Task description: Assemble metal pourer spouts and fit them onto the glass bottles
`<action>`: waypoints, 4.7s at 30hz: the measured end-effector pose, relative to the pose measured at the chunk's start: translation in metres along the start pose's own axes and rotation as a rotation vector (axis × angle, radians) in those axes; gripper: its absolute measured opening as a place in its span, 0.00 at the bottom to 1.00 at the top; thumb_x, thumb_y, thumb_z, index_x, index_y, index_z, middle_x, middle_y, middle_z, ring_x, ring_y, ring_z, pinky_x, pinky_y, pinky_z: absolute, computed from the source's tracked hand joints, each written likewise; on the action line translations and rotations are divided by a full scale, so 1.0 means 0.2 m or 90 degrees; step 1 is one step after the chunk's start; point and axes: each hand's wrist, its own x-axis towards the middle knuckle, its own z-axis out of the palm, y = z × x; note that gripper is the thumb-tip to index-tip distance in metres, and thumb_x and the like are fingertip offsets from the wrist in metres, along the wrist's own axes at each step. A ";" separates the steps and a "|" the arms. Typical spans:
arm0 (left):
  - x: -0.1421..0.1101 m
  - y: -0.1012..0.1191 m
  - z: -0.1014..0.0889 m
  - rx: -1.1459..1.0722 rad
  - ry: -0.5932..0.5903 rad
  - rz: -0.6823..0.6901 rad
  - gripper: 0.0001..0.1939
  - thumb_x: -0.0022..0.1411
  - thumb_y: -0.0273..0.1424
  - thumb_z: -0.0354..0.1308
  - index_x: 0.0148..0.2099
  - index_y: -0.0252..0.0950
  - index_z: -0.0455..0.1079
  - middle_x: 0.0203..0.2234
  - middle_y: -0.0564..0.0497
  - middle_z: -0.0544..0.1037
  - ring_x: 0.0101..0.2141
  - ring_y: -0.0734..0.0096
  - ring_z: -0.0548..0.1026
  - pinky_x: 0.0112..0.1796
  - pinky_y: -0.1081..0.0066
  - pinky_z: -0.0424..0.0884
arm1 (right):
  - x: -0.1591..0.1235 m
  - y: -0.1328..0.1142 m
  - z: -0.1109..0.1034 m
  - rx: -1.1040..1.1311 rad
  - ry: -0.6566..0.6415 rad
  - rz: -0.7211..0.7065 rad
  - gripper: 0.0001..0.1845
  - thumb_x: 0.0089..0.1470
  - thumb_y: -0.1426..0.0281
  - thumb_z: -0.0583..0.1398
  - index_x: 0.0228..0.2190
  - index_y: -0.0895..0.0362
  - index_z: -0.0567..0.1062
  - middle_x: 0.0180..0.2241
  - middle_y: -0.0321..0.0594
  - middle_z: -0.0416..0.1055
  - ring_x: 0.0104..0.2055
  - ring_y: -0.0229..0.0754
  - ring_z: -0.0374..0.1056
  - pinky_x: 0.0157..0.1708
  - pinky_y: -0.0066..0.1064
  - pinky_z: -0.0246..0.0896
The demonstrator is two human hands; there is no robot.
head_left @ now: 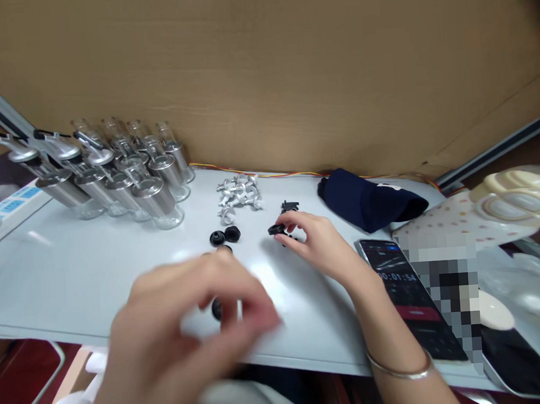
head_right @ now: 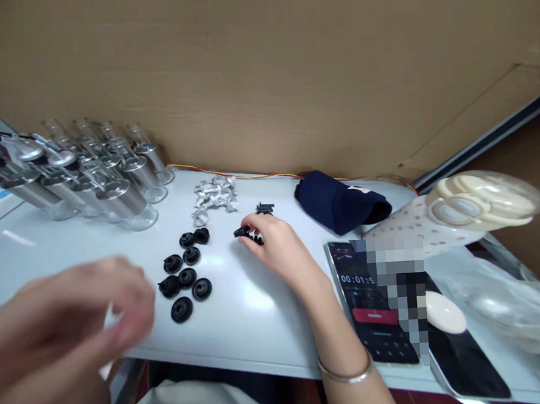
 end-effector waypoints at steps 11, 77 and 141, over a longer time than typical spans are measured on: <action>0.48 -0.46 0.15 0.266 -0.221 -0.184 0.19 0.66 0.38 0.46 0.28 0.37 0.72 0.21 0.50 0.77 0.26 0.65 0.75 0.31 0.70 0.64 | -0.02 -0.05 0.07 0.029 -0.088 -0.032 0.18 0.55 0.78 0.57 0.47 0.58 0.74 0.38 0.42 0.70 0.33 0.39 0.68 0.39 0.32 0.63; 0.27 -0.43 0.37 -0.086 -0.164 0.396 0.14 0.67 0.33 0.53 0.53 0.36 0.67 0.40 0.45 0.78 0.36 0.72 0.78 0.37 0.75 0.75 | -0.01 -0.08 0.02 0.476 0.129 0.083 0.10 0.50 0.62 0.66 0.32 0.56 0.79 0.29 0.39 0.78 0.32 0.41 0.73 0.34 0.33 0.68; 0.27 -0.39 0.36 0.040 -0.142 0.474 0.12 0.71 0.35 0.43 0.48 0.35 0.64 0.37 0.47 0.79 0.34 0.73 0.80 0.32 0.77 0.73 | -0.02 -0.05 -0.04 0.529 0.105 0.055 0.09 0.49 0.63 0.68 0.35 0.51 0.82 0.33 0.39 0.75 0.34 0.41 0.70 0.36 0.34 0.68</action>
